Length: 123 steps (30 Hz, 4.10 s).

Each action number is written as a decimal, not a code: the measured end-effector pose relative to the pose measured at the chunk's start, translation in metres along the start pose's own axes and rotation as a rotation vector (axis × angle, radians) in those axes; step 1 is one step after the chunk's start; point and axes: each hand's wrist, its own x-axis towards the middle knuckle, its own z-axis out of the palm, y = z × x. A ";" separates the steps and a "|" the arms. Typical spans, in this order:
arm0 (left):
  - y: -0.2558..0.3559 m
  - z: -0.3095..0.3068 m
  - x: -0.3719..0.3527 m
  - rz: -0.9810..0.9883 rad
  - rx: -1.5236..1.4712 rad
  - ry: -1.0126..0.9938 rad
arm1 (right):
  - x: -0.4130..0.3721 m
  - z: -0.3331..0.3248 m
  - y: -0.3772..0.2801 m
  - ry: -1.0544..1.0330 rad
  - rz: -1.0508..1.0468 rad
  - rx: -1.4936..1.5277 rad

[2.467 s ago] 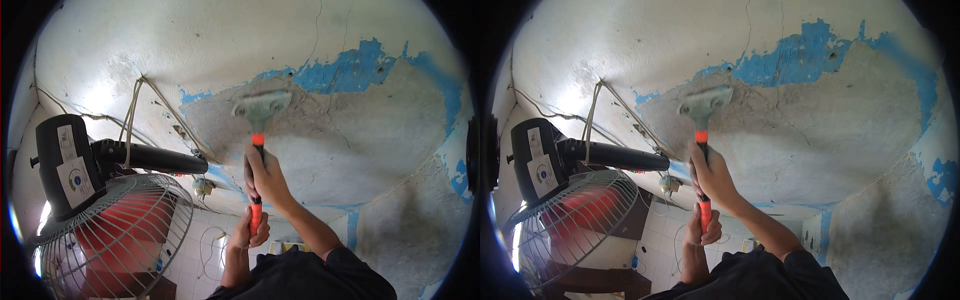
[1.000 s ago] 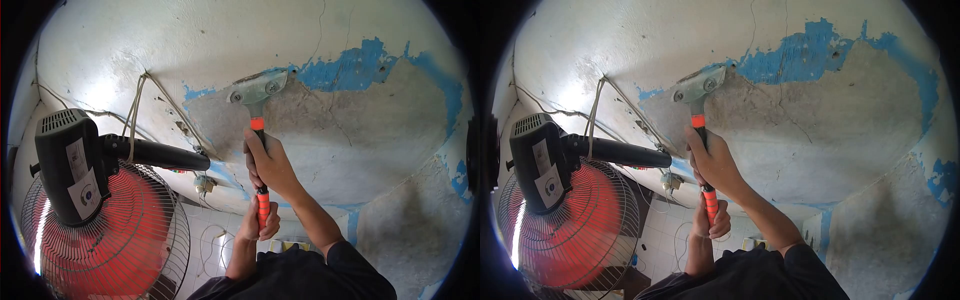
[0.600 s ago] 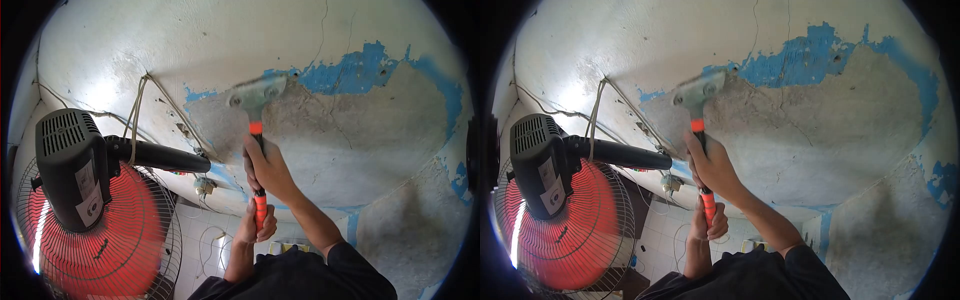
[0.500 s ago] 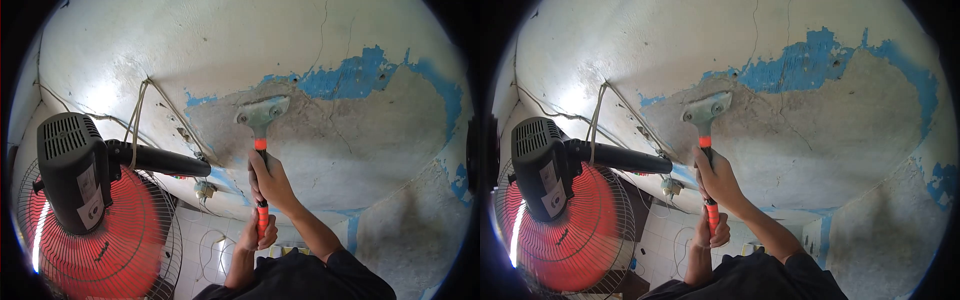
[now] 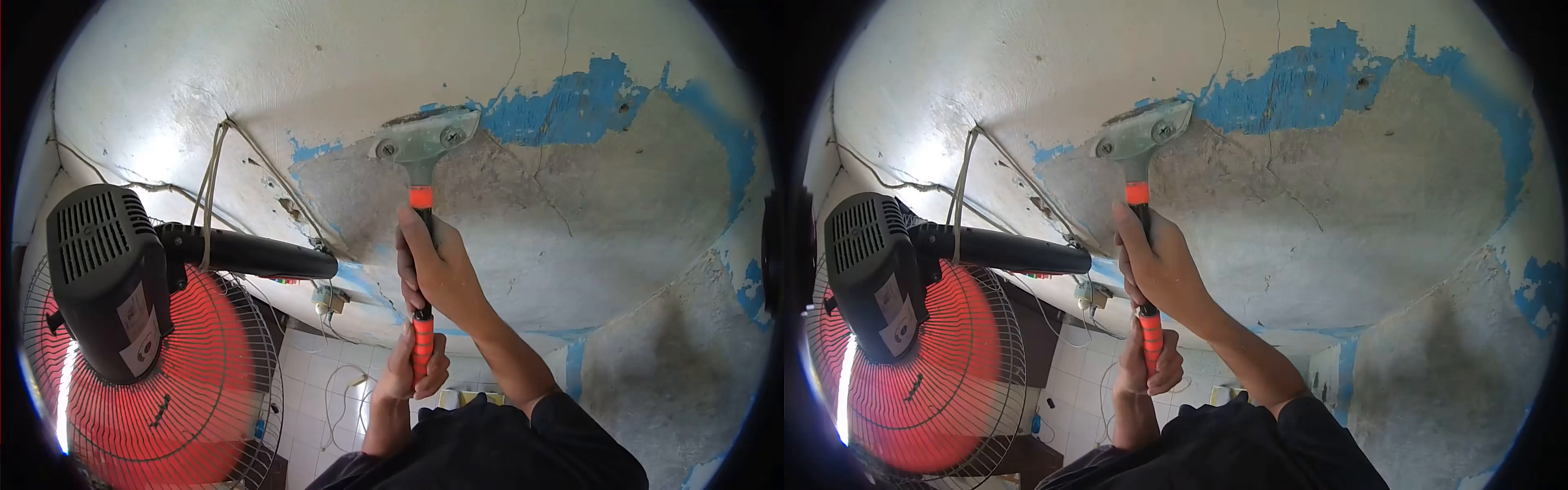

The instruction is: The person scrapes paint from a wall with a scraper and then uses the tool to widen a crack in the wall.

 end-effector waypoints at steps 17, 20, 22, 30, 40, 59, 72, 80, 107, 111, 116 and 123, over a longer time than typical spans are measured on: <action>0.039 -0.022 -0.034 -0.078 0.100 0.034 | 0.005 0.015 0.019 0.030 -0.045 0.130; 0.057 -0.022 -0.035 -0.093 0.128 0.063 | 0.009 0.020 0.010 0.027 -0.073 0.147; 0.054 -0.025 -0.037 -0.083 0.156 0.084 | 0.011 0.020 0.021 0.028 -0.112 0.156; 0.062 -0.016 -0.041 -0.096 0.267 0.169 | 0.009 0.021 0.019 0.020 -0.084 0.214; 0.024 -0.019 -0.032 -0.051 0.127 0.105 | 0.003 0.011 0.022 0.030 -0.025 0.092; -0.031 0.009 -0.003 -0.003 -0.133 0.015 | -0.011 -0.014 0.009 -0.020 0.047 -0.119; -0.049 0.024 0.025 0.082 -0.170 -0.094 | -0.008 -0.025 -0.014 -0.048 0.103 -0.170; -0.075 0.001 0.025 0.065 -0.238 -0.023 | -0.010 -0.035 0.019 -0.059 0.120 -0.229; -0.027 -0.008 -0.015 0.284 0.191 0.322 | 0.003 0.004 0.022 0.078 0.030 -0.095; -0.021 -0.009 -0.017 0.280 0.189 0.315 | 0.003 0.007 0.022 0.083 0.015 -0.099; -0.014 -0.010 -0.018 0.272 0.219 0.294 | 0.004 0.012 0.018 0.104 -0.002 -0.056; -0.012 -0.012 -0.027 0.236 0.125 0.237 | 0.005 0.013 0.022 0.119 -0.010 -0.093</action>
